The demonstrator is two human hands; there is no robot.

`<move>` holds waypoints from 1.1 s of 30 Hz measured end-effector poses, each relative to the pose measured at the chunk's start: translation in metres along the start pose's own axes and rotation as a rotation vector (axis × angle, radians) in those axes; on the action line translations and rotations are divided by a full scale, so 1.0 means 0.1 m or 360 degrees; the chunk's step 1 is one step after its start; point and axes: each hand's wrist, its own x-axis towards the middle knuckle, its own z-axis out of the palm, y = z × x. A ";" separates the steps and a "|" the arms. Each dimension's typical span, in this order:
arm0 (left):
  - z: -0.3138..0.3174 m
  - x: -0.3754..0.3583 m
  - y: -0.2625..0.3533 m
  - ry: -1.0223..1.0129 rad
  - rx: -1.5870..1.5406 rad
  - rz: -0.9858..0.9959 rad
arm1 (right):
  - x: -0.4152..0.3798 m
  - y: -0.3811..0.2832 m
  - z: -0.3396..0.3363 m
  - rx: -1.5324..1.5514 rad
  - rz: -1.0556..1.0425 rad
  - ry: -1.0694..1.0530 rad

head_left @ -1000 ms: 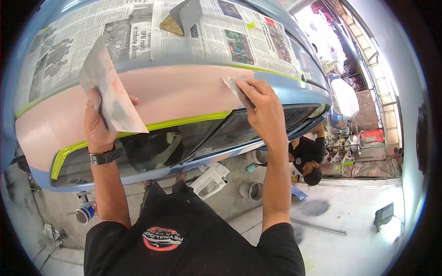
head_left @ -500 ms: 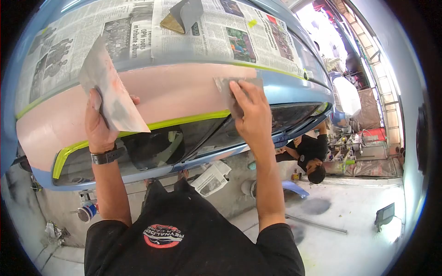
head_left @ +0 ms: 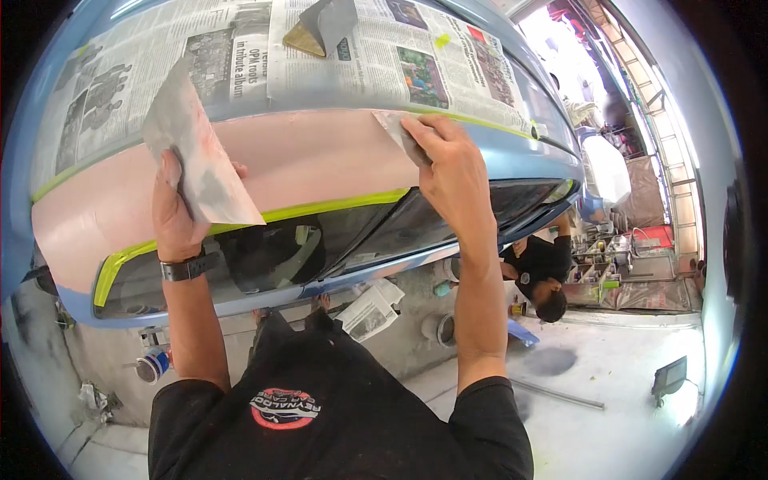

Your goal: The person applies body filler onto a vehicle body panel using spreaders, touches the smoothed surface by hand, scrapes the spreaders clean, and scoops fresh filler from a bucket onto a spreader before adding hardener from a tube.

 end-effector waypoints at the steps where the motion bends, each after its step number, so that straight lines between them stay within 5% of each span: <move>1: 0.00 0.00 0.01 -0.0033 0.0011 -0.0010 | -0.03 -0.01 0.00 -0.0001 -0.0002 -0.0003; 12: -0.20 0.06 -0.05 -0.0279 -0.0149 0.0106 | -0.71 -0.11 0.57 -0.0063 0.0038 0.0312; 17: -0.14 0.05 -0.02 -0.0211 -0.0113 0.0065 | -0.84 -0.18 0.45 -0.0213 0.0082 0.0108; 19: 0.02 0.03 0.01 -0.0081 0.0007 0.0041 | -0.79 -0.23 0.16 -0.0253 0.0076 -0.0088; 25: -0.06 0.02 -0.01 0.0075 -0.0061 -0.0014 | -0.23 -0.14 0.04 -0.0228 0.0085 0.0097; 33: -0.02 0.02 -0.01 -0.0008 -0.0023 0.0007 | -0.10 -0.09 0.14 -0.0164 0.0059 0.0038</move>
